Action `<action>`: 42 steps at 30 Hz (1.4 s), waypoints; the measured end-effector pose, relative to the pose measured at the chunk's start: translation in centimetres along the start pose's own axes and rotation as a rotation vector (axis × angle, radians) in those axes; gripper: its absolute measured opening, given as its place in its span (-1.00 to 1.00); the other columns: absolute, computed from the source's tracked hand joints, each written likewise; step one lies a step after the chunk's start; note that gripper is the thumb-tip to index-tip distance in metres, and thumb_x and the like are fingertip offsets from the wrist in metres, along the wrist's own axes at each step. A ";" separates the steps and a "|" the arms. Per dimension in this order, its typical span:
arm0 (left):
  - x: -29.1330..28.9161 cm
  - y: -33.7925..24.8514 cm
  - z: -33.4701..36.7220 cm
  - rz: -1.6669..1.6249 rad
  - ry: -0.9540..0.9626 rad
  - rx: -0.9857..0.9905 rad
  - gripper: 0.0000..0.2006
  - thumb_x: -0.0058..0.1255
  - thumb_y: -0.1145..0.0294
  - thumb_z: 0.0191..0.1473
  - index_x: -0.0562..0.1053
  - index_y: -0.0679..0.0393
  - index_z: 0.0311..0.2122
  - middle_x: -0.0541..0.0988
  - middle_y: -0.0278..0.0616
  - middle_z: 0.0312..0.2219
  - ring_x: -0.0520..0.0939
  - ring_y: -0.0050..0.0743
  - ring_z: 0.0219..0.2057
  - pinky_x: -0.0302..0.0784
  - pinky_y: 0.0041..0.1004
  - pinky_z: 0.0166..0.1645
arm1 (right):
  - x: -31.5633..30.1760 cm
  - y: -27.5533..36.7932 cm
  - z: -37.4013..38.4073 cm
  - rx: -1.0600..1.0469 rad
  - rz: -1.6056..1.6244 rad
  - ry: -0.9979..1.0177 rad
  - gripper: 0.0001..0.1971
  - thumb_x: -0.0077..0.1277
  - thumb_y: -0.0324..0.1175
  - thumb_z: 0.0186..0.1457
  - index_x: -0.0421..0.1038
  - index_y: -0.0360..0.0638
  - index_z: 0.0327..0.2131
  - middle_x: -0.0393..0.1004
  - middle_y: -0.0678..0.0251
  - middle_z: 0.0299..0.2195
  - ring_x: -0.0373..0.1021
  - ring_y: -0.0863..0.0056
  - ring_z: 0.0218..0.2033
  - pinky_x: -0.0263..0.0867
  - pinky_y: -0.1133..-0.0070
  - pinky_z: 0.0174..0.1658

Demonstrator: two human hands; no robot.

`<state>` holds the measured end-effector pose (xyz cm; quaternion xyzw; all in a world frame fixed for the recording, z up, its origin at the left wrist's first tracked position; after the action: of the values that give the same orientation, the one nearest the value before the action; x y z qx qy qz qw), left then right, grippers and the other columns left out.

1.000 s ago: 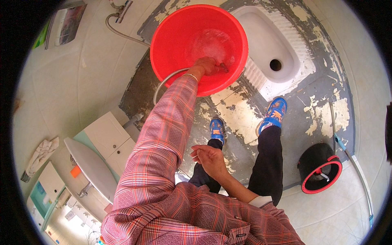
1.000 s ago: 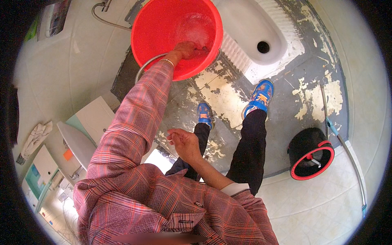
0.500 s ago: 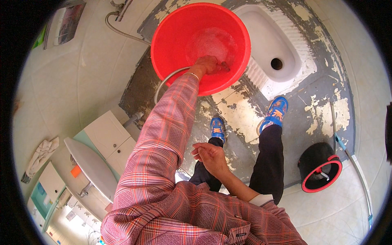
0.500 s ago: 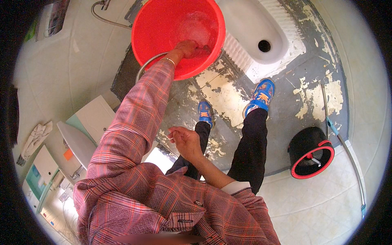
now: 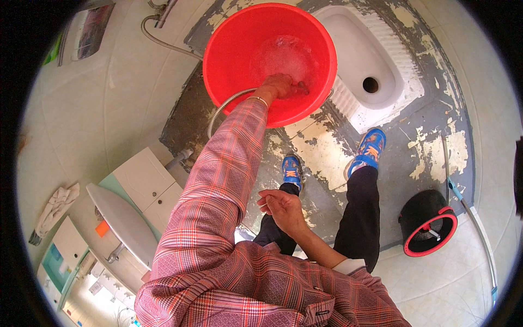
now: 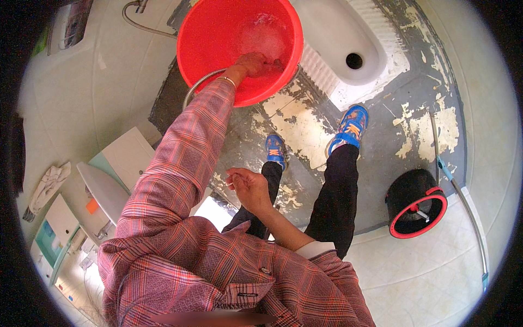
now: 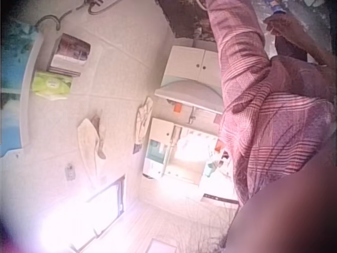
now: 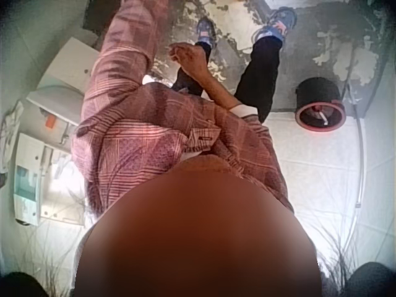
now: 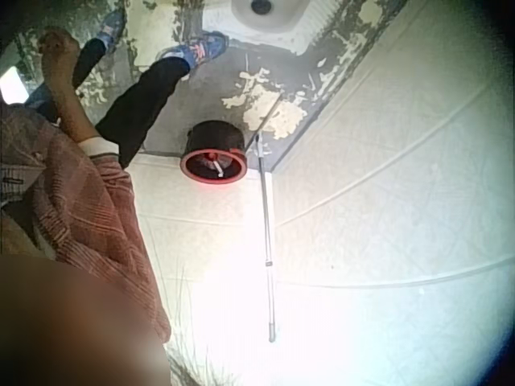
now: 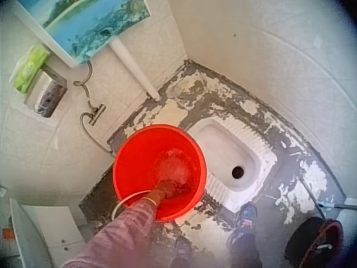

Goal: The person washes a gray cloth by hand in a red bucket using a handheld shower head to rinse and agitate the fabric. They repeatedly submerge, squeeze, and rinse the cloth, then wring it out and place it in the bucket. Finally, they retrieve a mop and dip it into the bucket.

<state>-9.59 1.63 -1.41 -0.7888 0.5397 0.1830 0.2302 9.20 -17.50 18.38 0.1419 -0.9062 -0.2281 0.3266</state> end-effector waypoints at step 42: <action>-3.0 -2.4 -3.5 -0.085 0.041 0.030 -0.45 -0.22 -0.18 -0.06 0.46 0.12 -0.21 0.43 0.00 -0.15 0.42 -0.07 -0.09 0.30 -0.24 -0.03 | 0.3 -0.2 -0.2 0.039 -0.012 0.017 -0.79 -0.24 -0.43 0.14 0.38 -0.27 -0.24 0.46 0.32 -0.45 0.37 0.65 -0.48 0.30 0.73 -0.39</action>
<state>-8.20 2.72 3.46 -0.8110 0.5132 0.1485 0.2385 9.13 -17.81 18.54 0.1556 -0.9067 -0.2112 0.3303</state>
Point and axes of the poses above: each hand's wrist, its own z-axis towards the middle knuckle, its own x-axis out of the palm, y = z × x, the point moved 7 cm from there along z, towards the middle knuckle
